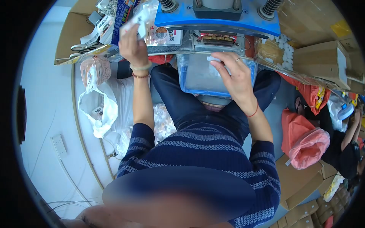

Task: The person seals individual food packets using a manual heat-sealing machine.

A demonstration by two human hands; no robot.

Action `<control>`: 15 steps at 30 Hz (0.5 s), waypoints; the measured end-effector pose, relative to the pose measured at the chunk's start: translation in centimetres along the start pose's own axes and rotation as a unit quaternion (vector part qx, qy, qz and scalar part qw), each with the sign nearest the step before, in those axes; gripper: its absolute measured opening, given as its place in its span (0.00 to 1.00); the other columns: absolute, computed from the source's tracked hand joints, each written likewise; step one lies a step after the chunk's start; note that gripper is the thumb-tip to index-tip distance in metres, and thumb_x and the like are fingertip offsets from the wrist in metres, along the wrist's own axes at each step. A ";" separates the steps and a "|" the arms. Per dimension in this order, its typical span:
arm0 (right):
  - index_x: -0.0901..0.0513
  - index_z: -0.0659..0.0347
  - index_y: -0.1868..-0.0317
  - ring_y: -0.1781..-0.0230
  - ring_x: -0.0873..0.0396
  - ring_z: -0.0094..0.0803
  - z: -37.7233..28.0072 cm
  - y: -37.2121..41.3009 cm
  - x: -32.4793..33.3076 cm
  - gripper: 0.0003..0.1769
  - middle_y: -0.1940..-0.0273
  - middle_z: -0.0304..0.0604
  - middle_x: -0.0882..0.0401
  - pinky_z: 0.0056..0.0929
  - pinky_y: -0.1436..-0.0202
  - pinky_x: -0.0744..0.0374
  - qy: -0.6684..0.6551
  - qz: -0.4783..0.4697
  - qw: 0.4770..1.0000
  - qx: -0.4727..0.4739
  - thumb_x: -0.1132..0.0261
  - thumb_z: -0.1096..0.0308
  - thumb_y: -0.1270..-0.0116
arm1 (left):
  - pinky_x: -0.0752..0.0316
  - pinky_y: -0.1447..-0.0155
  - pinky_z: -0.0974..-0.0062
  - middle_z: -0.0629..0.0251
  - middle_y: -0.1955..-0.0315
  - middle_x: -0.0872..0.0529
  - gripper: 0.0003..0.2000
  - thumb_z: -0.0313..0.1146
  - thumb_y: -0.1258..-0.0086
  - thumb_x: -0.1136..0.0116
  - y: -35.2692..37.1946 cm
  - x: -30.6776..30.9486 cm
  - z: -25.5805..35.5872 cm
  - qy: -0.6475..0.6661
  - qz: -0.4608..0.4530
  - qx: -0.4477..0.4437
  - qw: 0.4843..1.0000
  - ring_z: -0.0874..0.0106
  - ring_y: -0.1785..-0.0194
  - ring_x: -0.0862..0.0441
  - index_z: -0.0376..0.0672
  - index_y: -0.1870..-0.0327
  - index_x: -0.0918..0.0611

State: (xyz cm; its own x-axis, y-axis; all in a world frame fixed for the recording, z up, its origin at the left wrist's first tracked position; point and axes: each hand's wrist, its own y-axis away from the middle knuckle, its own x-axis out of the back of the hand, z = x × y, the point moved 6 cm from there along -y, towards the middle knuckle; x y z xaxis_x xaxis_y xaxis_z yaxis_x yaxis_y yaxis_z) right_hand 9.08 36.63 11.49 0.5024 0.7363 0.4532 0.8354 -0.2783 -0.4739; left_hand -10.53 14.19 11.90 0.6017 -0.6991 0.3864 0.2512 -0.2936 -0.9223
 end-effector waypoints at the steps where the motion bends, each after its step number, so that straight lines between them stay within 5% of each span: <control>1: 0.15 0.64 0.52 0.59 0.16 0.34 0.8 0.6 -0.9 0.12 0.57 0.47 0.15 0.28 0.56 0.20 0.008 -0.024 1.000 -0.014 0.29 0.75 0.37 | 0.23 0.46 0.61 0.61 0.58 0.12 0.19 0.16 0.50 0.45 0.0 -0.3 -0.7 -0.011 0.008 0.002 1.000 0.60 0.49 0.16 0.39 0.55 0.15; 3: 0.15 0.64 0.52 0.58 0.16 0.36 1.8 1.7 -1.9 0.12 0.56 0.48 0.15 0.29 0.55 0.20 0.002 -0.039 0.999 -0.025 0.29 0.75 0.37 | 0.24 0.43 0.59 0.56 0.56 0.13 0.20 0.16 0.50 0.45 3.5 -3.1 -1.1 0.061 -0.021 0.014 0.998 0.56 0.47 0.17 0.39 0.54 0.16; 5: 0.15 0.63 0.52 0.58 0.16 0.37 2.1 2.3 -2.4 0.12 0.56 0.48 0.15 0.30 0.54 0.20 0.010 -0.052 0.999 -0.004 0.29 0.75 0.37 | 0.25 0.38 0.59 0.53 0.51 0.15 0.20 0.16 0.48 0.43 10.2 -6.5 -0.5 0.104 -0.224 0.064 0.967 0.54 0.42 0.19 0.38 0.51 0.18; 7: 0.15 0.63 0.52 0.58 0.16 0.35 2.4 2.5 -2.1 0.13 0.55 0.47 0.15 0.29 0.54 0.20 0.009 -0.048 0.999 -0.008 0.29 0.75 0.37 | 0.25 0.37 0.62 0.58 0.50 0.14 0.20 0.15 0.45 0.45 11.9 -5.5 1.2 0.130 -0.237 0.085 0.959 0.58 0.39 0.19 0.40 0.50 0.16; 9: 0.15 0.63 0.53 0.57 0.16 0.34 3.4 2.9 -1.7 0.12 0.55 0.46 0.15 0.28 0.54 0.20 -0.022 -0.074 0.989 -0.127 0.29 0.75 0.37 | 0.26 0.36 0.64 0.59 0.49 0.13 0.21 0.15 0.46 0.43 11.1 -4.0 1.3 0.148 -0.257 0.119 0.947 0.61 0.40 0.18 0.41 0.50 0.15; 12: 0.15 0.63 0.53 0.57 0.17 0.32 2.3 3.6 -2.1 0.12 0.55 0.45 0.15 0.27 0.53 0.20 -0.023 -0.066 0.995 -0.066 0.29 0.76 0.37 | 0.24 0.39 0.67 0.59 0.54 0.11 0.18 0.16 0.47 0.41 6.6 -1.1 2.9 0.231 -0.243 0.141 0.931 0.61 0.45 0.15 0.39 0.54 0.13; 14: 0.14 0.63 0.53 0.58 0.17 0.33 1.9 4.1 -3.2 0.12 0.56 0.45 0.14 0.26 0.53 0.20 -0.048 -0.058 0.995 -0.061 0.28 0.76 0.38 | 0.22 0.43 0.73 0.59 0.55 0.10 0.15 0.16 0.42 0.39 6.6 -0.8 4.1 0.365 -0.259 0.291 0.846 0.68 0.49 0.13 0.36 0.52 0.13; 15: 0.14 0.63 0.53 0.58 0.17 0.32 2.1 4.0 -3.5 0.12 0.56 0.45 0.14 0.26 0.54 0.20 -0.047 -0.039 0.997 -0.053 0.28 0.76 0.38 | 0.23 0.49 0.81 0.62 0.53 0.11 0.16 0.15 0.37 0.42 7.9 -1.1 4.8 0.434 -0.322 0.400 0.740 0.78 0.52 0.15 0.35 0.47 0.14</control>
State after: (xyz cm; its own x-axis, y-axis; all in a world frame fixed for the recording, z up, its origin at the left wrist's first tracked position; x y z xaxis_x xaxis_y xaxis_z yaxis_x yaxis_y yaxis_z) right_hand 10.19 34.22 6.36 0.4155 0.8114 0.4111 0.8926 -0.2768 -0.3557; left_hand -5.58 15.76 4.20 -0.4654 -0.8394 0.2808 0.8511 -0.5115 -0.1182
